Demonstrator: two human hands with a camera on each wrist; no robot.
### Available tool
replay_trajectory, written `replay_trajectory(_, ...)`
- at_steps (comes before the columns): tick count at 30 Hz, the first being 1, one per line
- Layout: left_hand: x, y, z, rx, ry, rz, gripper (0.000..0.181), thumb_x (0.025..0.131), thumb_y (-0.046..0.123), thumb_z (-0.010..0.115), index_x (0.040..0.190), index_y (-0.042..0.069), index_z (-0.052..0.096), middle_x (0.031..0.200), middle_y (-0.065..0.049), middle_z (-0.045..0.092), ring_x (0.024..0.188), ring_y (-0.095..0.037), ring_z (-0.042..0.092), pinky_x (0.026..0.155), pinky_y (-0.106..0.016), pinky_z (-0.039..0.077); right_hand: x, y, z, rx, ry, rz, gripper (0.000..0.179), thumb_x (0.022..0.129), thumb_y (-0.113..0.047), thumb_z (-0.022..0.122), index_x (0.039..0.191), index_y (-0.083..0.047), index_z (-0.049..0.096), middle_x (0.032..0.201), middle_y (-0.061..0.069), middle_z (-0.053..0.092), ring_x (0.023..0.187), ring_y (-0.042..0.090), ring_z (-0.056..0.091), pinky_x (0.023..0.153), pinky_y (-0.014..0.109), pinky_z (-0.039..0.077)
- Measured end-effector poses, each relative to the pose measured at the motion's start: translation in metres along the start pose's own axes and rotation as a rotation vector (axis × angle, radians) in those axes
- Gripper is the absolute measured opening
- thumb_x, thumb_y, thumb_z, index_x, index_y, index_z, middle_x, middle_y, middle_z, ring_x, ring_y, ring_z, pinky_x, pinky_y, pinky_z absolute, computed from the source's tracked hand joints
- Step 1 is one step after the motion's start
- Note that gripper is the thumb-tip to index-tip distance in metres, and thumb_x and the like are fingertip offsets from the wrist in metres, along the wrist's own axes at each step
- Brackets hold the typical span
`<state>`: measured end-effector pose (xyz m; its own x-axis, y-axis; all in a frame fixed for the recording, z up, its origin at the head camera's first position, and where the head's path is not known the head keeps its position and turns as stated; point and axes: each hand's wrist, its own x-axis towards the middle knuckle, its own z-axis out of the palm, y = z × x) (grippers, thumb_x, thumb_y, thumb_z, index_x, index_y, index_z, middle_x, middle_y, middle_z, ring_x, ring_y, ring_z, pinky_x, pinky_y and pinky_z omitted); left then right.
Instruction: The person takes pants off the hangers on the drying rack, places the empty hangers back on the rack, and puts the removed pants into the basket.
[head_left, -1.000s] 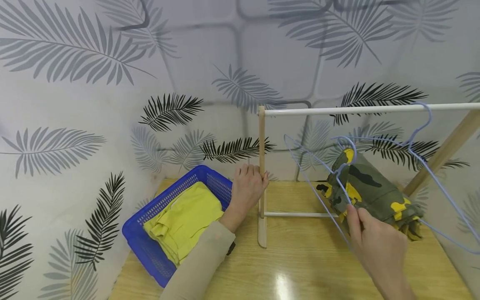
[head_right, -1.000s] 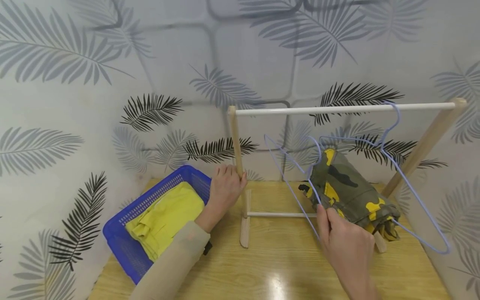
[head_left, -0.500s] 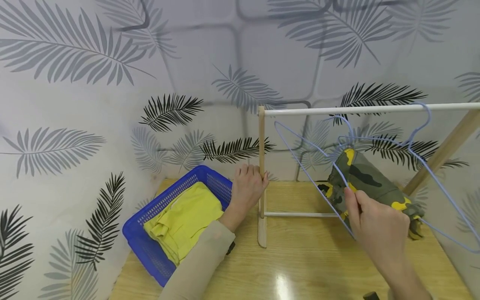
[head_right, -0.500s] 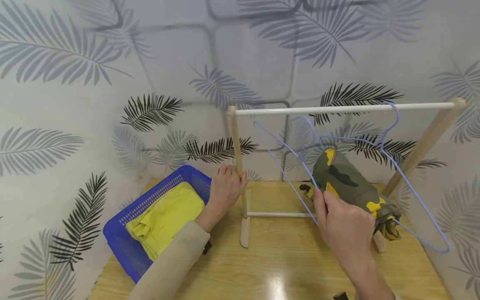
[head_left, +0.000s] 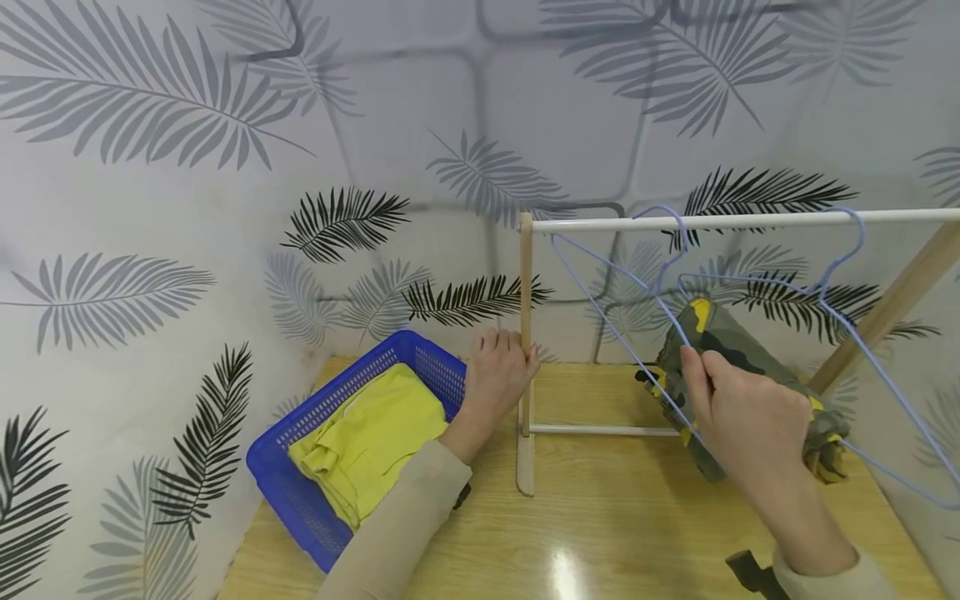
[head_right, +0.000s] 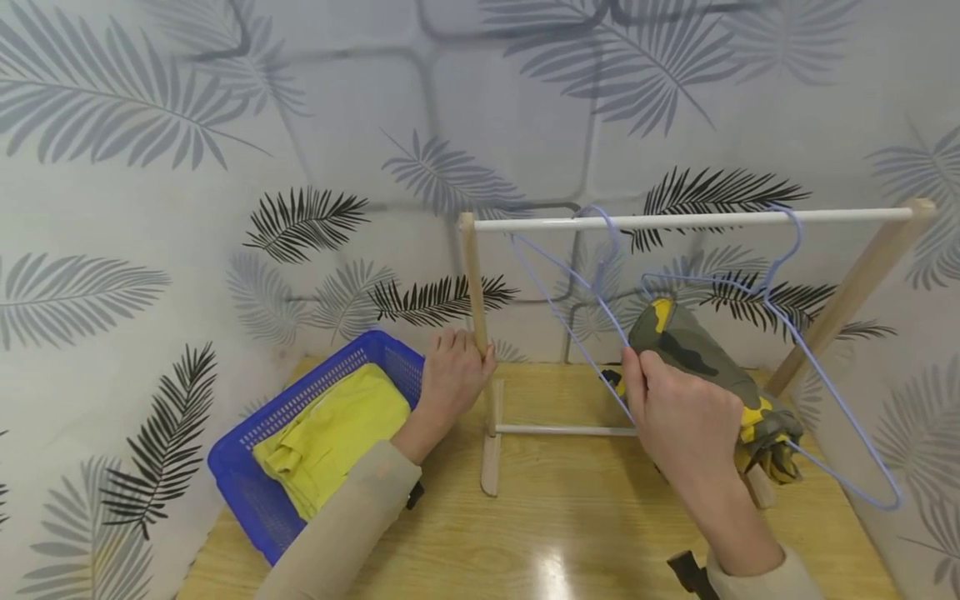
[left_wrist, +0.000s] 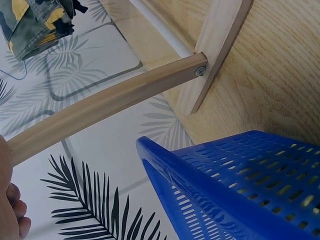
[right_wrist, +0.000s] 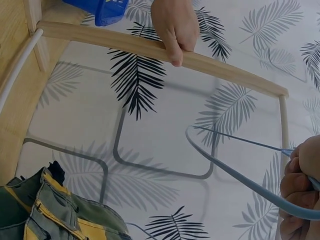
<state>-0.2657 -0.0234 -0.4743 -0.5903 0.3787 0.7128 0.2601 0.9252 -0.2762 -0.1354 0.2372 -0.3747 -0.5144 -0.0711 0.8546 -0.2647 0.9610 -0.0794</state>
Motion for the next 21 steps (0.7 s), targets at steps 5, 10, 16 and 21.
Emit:
replay_trajectory(5, 0.000, 0.000, 0.002, 0.003, 0.018, -0.003, 0.038, 0.103, 0.045, 0.061, 0.083, 0.013, 0.068, 0.077, 0.002, 0.067, 0.076, -0.016, 0.058, 0.068, -0.028, 0.043, 0.006, -0.001, 0.007, 0.013, -0.045, 0.034, 0.060, 0.113, -0.044, 0.037, 0.061, -0.016, 0.030, 0.045, -0.001, 0.019, 0.048, 0.010, 0.007, 0.047, 0.026, 0.004)
replay_trajectory(10, 0.000, 0.001, 0.003, 0.007, 0.052, 0.001, 0.038, 0.100, 0.045, 0.065, 0.082, 0.013, 0.068, 0.075, 0.002, 0.066, 0.074, -0.016, 0.057, 0.067, -0.028, 0.041, 0.010, -0.002, 0.013, 0.013, -0.081, 0.045, 0.060, 0.114, -0.045, 0.034, 0.061, -0.016, 0.030, 0.045, -0.001, 0.019, 0.047, 0.010, 0.007, 0.047, 0.026, 0.005)
replay_trajectory(16, 0.000, 0.001, 0.003, 0.004, 0.039, -0.002, 0.038, 0.101, 0.045, 0.063, 0.081, 0.013, 0.067, 0.074, 0.002, 0.065, 0.074, -0.017, 0.057, 0.068, -0.029, 0.041, 0.009, -0.003, 0.018, -0.004, -0.131, 0.040, 0.062, 0.115, -0.048, 0.029, 0.062, -0.015, 0.031, 0.046, -0.001, 0.019, 0.046, 0.011, 0.009, 0.046, 0.027, 0.006)
replay_trajectory(21, 0.000, 0.001, 0.003, 0.001, 0.038, -0.003, 0.038, 0.102, 0.044, 0.061, 0.081, 0.013, 0.067, 0.075, 0.002, 0.066, 0.074, -0.017, 0.056, 0.068, -0.029, 0.041, 0.007, -0.004, 0.023, 0.001, -0.159, 0.040, 0.061, 0.114, -0.046, 0.032, 0.061, -0.015, 0.031, 0.045, -0.002, 0.020, 0.046, 0.011, 0.009, 0.046, 0.026, 0.006)
